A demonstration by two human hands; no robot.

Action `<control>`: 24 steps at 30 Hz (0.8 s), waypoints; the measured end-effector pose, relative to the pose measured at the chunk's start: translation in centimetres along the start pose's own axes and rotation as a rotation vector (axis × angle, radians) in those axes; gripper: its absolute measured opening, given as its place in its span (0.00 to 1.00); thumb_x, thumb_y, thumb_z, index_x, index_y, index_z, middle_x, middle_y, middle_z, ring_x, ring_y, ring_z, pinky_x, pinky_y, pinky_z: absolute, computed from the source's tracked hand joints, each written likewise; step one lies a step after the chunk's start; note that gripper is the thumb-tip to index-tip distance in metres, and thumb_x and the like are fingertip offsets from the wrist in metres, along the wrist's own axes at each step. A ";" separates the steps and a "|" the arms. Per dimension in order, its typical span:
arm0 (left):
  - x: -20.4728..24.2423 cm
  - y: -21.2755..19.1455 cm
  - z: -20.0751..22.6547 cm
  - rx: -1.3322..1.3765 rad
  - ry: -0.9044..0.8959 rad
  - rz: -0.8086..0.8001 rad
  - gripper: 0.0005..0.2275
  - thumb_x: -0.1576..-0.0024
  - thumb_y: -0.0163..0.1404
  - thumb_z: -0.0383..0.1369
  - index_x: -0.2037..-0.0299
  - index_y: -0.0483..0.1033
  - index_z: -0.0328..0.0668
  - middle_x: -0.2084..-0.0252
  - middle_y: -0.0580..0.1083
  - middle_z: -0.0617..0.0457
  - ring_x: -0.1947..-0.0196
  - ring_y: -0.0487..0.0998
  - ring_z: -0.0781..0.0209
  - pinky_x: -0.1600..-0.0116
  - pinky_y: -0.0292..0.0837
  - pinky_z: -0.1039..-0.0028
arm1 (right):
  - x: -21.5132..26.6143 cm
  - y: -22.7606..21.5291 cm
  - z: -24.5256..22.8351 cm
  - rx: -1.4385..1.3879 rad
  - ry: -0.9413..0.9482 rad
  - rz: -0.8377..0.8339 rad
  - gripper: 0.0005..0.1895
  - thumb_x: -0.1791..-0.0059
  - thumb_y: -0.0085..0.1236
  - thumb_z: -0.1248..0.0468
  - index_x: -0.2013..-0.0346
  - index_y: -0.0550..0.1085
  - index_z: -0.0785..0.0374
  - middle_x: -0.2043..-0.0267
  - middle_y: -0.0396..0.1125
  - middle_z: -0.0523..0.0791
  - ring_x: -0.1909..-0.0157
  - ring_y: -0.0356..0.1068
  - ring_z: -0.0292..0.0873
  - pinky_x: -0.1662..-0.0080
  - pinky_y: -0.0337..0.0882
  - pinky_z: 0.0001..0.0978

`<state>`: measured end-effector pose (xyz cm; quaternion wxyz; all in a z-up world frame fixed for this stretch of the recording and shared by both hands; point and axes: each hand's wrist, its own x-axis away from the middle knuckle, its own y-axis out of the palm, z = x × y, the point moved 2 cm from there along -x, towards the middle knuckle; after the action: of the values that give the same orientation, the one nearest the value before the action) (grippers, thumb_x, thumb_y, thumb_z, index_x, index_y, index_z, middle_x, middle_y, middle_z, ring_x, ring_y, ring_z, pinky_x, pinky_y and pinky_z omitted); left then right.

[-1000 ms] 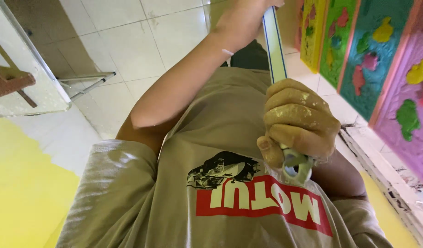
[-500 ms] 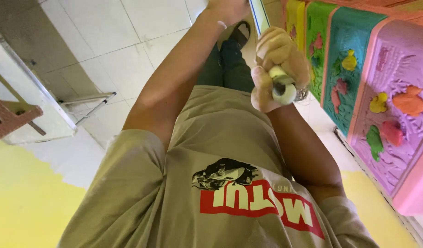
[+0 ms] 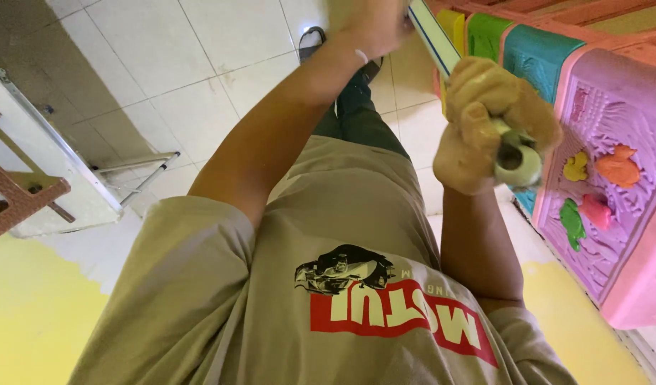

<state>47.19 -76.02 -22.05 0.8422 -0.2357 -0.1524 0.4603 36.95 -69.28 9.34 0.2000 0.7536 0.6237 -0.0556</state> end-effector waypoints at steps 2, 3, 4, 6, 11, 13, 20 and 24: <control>0.8 -1.7 3.7 0.021 0.023 0.075 0.13 0.49 0.58 0.28 0.53 0.80 0.40 0.64 0.77 0.40 0.67 0.80 0.40 0.63 0.76 0.57 | 0.4 -0.3 -1.6 0.015 0.049 0.014 0.10 0.53 0.47 0.74 0.78 0.60 0.70 0.80 0.54 0.46 0.81 0.51 0.40 0.74 0.55 0.34; 1.2 -2.6 5.3 0.029 0.035 0.114 0.16 0.51 0.59 0.27 0.50 0.81 0.42 0.62 0.77 0.40 0.65 0.79 0.39 0.63 0.76 0.56 | 0.5 -0.3 -2.3 0.018 0.066 0.015 0.10 0.52 0.47 0.74 0.78 0.61 0.69 0.80 0.54 0.45 0.81 0.51 0.39 0.74 0.55 0.34; 1.8 -3.3 6.7 0.036 0.063 0.124 0.15 0.50 0.60 0.27 0.52 0.80 0.42 0.60 0.77 0.41 0.61 0.79 0.39 0.59 0.76 0.56 | 0.7 -0.3 -2.8 0.014 0.072 0.008 0.11 0.51 0.48 0.73 0.77 0.61 0.68 0.80 0.54 0.45 0.81 0.52 0.39 0.74 0.56 0.34; 2.7 -4.3 8.8 0.048 0.120 0.141 0.12 0.50 0.61 0.27 0.56 0.77 0.43 0.55 0.77 0.44 0.52 0.78 0.39 0.49 0.77 0.56 | 1.5 -0.2 -4.1 -0.007 0.089 0.006 0.12 0.49 0.50 0.71 0.76 0.61 0.67 0.80 0.54 0.46 0.80 0.53 0.41 0.72 0.57 0.35; 5.7 -5.2 12.0 0.127 0.096 0.046 0.19 0.50 0.63 0.27 0.49 0.75 0.35 0.51 0.74 0.40 0.48 0.71 0.35 0.47 0.71 0.52 | 3.8 0.2 -6.3 0.011 0.079 0.082 0.14 0.49 0.55 0.66 0.75 0.62 0.69 0.79 0.56 0.48 0.79 0.55 0.43 0.70 0.58 0.40; 6.5 -5.5 13.1 0.139 0.040 -0.010 0.17 0.50 0.61 0.25 0.49 0.75 0.36 0.50 0.74 0.41 0.46 0.71 0.36 0.44 0.72 0.53 | 4.5 0.6 -6.7 -0.020 0.035 0.075 0.14 0.50 0.55 0.66 0.75 0.62 0.68 0.78 0.57 0.48 0.79 0.56 0.44 0.71 0.59 0.41; 6.6 -8.5 15.6 0.146 0.151 0.070 0.18 0.57 0.55 0.18 0.55 0.77 0.36 0.45 0.72 0.34 0.44 0.69 0.28 0.44 0.73 0.54 | 4.5 1.7 -10.1 0.087 -0.007 -0.001 0.13 0.52 0.58 0.65 0.75 0.65 0.69 0.76 0.62 0.50 0.77 0.63 0.47 0.71 0.67 0.44; 4.6 -7.4 11.8 0.043 0.190 0.087 0.17 0.51 0.57 0.18 0.51 0.75 0.37 0.47 0.72 0.36 0.42 0.71 0.31 0.39 0.74 0.54 | 4.8 2.3 -5.6 0.066 -0.267 0.115 0.12 0.55 0.58 0.66 0.77 0.65 0.70 0.78 0.63 0.52 0.80 0.62 0.46 0.74 0.67 0.44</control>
<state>49.27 -72.50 -7.92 0.8369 -0.2663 -0.0516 0.4753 39.23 -63.14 13.42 0.2594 0.7802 0.5451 -0.1641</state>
